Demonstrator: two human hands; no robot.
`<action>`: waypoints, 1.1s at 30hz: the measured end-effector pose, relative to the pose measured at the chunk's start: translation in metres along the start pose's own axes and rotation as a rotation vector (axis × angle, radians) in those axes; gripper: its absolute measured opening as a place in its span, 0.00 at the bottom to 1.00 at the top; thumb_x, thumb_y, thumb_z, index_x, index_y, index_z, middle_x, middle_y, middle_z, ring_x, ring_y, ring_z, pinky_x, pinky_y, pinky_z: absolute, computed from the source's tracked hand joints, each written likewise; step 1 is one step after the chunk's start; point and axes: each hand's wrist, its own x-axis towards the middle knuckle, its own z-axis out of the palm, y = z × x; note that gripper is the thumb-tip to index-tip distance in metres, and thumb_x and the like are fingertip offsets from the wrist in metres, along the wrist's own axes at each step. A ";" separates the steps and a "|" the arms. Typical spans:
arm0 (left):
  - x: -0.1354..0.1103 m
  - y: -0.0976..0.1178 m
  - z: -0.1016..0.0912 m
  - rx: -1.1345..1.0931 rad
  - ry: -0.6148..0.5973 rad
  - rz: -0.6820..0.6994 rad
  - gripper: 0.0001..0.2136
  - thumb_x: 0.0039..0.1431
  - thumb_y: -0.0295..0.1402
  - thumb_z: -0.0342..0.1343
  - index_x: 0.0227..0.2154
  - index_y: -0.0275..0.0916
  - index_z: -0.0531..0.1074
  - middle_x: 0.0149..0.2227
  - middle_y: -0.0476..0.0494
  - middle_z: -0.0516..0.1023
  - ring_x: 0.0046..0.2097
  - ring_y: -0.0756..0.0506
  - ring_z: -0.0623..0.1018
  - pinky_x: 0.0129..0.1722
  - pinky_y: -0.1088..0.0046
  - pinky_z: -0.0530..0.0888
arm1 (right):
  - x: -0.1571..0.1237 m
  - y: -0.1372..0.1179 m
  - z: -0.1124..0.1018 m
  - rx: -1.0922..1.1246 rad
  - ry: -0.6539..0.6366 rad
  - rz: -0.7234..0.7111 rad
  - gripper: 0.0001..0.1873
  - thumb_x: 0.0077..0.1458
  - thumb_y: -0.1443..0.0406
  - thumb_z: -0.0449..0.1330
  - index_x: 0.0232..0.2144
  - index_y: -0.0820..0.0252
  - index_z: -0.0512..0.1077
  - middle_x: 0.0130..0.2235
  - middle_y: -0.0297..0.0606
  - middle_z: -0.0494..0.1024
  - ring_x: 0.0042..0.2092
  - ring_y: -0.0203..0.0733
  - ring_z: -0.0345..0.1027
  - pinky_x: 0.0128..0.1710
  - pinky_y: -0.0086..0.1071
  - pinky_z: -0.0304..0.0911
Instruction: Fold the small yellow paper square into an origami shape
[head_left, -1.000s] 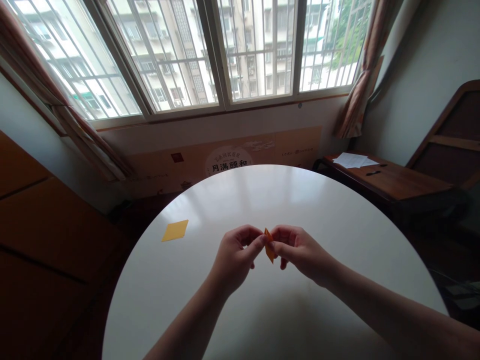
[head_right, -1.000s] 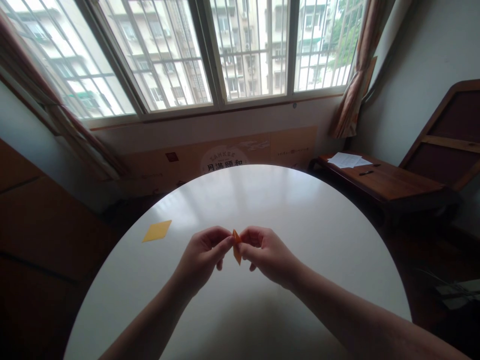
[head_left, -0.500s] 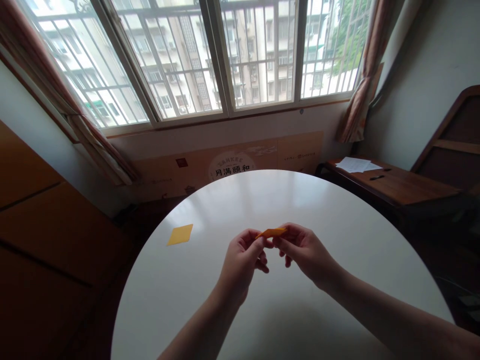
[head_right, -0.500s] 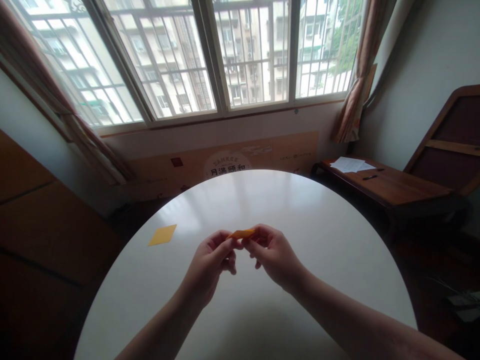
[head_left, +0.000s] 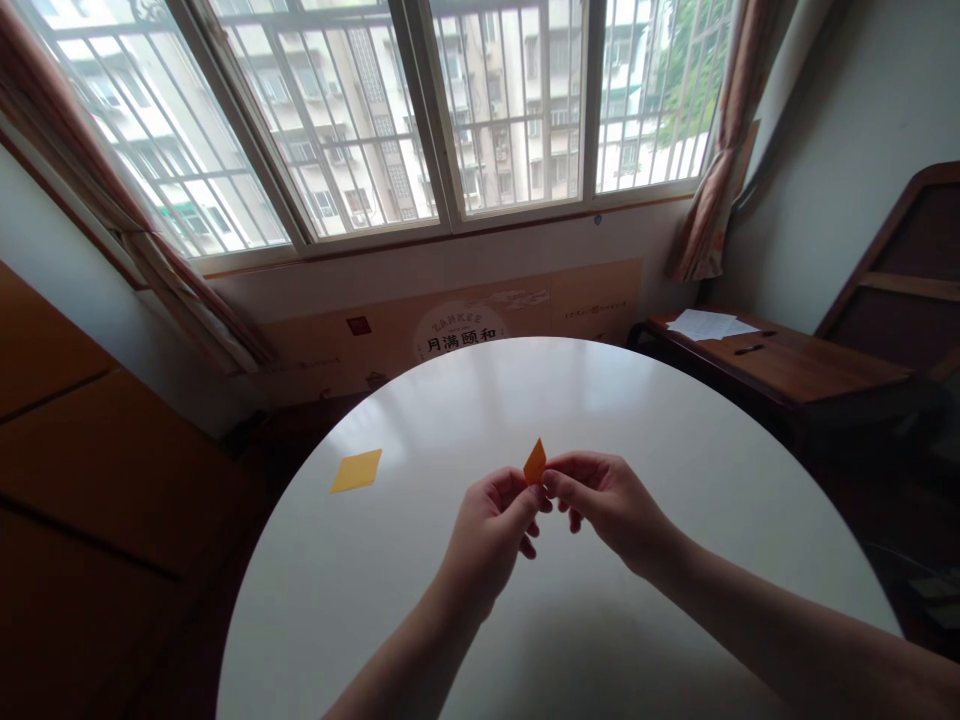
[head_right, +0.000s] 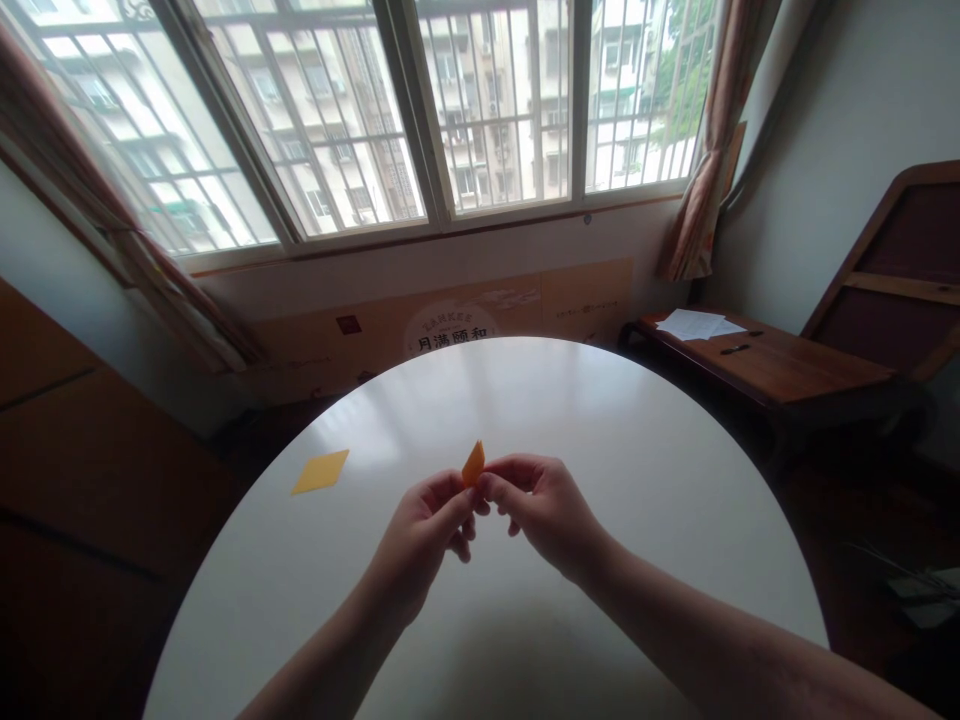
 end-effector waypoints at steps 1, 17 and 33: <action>0.000 -0.001 -0.001 0.032 -0.006 0.019 0.12 0.51 0.40 0.62 0.26 0.35 0.73 0.25 0.46 0.74 0.24 0.52 0.68 0.18 0.80 0.67 | 0.000 0.000 0.000 0.004 -0.003 0.003 0.14 0.56 0.56 0.66 0.38 0.62 0.80 0.29 0.37 0.79 0.28 0.36 0.69 0.23 0.26 0.63; -0.002 0.005 -0.010 0.428 0.221 0.317 0.07 0.55 0.37 0.62 0.30 0.38 0.79 0.27 0.44 0.78 0.25 0.48 0.73 0.20 0.76 0.68 | 0.001 0.000 0.001 -0.083 0.074 -0.012 0.13 0.56 0.56 0.66 0.33 0.61 0.80 0.27 0.35 0.76 0.26 0.35 0.64 0.20 0.27 0.61; -0.001 0.006 -0.010 0.321 0.170 0.243 0.09 0.52 0.39 0.64 0.28 0.37 0.81 0.21 0.47 0.76 0.19 0.51 0.68 0.16 0.78 0.66 | 0.001 0.002 -0.001 -0.090 0.051 -0.003 0.16 0.51 0.53 0.69 0.35 0.60 0.82 0.30 0.39 0.80 0.28 0.38 0.68 0.20 0.28 0.62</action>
